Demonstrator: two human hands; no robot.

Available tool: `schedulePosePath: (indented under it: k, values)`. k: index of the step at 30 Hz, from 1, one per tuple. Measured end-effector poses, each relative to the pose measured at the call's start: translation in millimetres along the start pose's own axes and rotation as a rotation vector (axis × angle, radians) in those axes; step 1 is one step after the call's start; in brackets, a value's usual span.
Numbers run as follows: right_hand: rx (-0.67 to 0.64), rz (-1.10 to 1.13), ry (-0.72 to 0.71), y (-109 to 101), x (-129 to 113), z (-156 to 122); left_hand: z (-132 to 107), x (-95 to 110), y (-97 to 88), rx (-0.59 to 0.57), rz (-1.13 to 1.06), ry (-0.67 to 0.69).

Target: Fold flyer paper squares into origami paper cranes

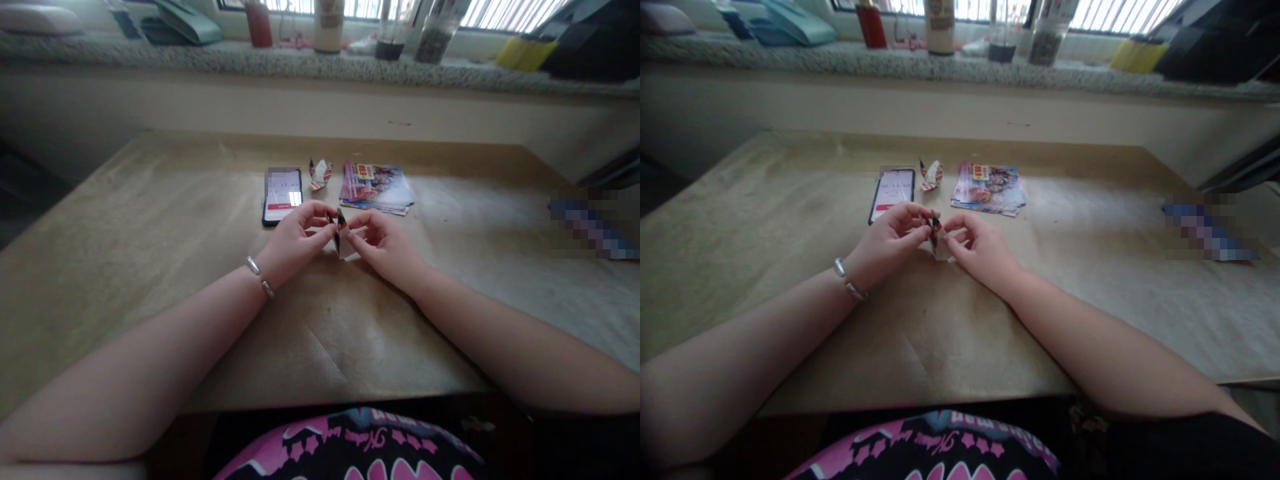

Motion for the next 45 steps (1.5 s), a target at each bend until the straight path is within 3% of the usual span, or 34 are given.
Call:
schedulePosePath:
  k: [9,14,18,29,34,45]
  values:
    - [0.128,-0.099,-0.115,-10,-17,-5,0,15,9.5,-0.045,-0.016,0.058]
    - [0.107,-0.05,-0.168,-10,-20,-5,-2,12,14.7,-0.087,-0.13,0.025]
    - [0.11,-0.079,-0.184,-10,-21,-6,-2,9,13.5,-0.049,-0.25,0.034]
    - [0.207,-0.213,-0.348,-16,-43,-17,-1,10,14.1,-0.064,-0.206,0.053]
    - [0.174,-0.178,-0.359,-18,-40,-16,-2,5,14.7,-0.072,-0.26,0.032]
    - [-0.058,-0.003,-0.35,-14,-26,-5,0,10,21.5,-0.127,-0.346,0.018]
Point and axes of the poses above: each hand's wrist, its own z-axis towards the middle knuckle, its own y-axis out of the palm, x = y × z, the point moved 10 cm from there along z, towards the middle knuckle, and after that the axes turned 12 degrees about y, right-handed, at the moved point
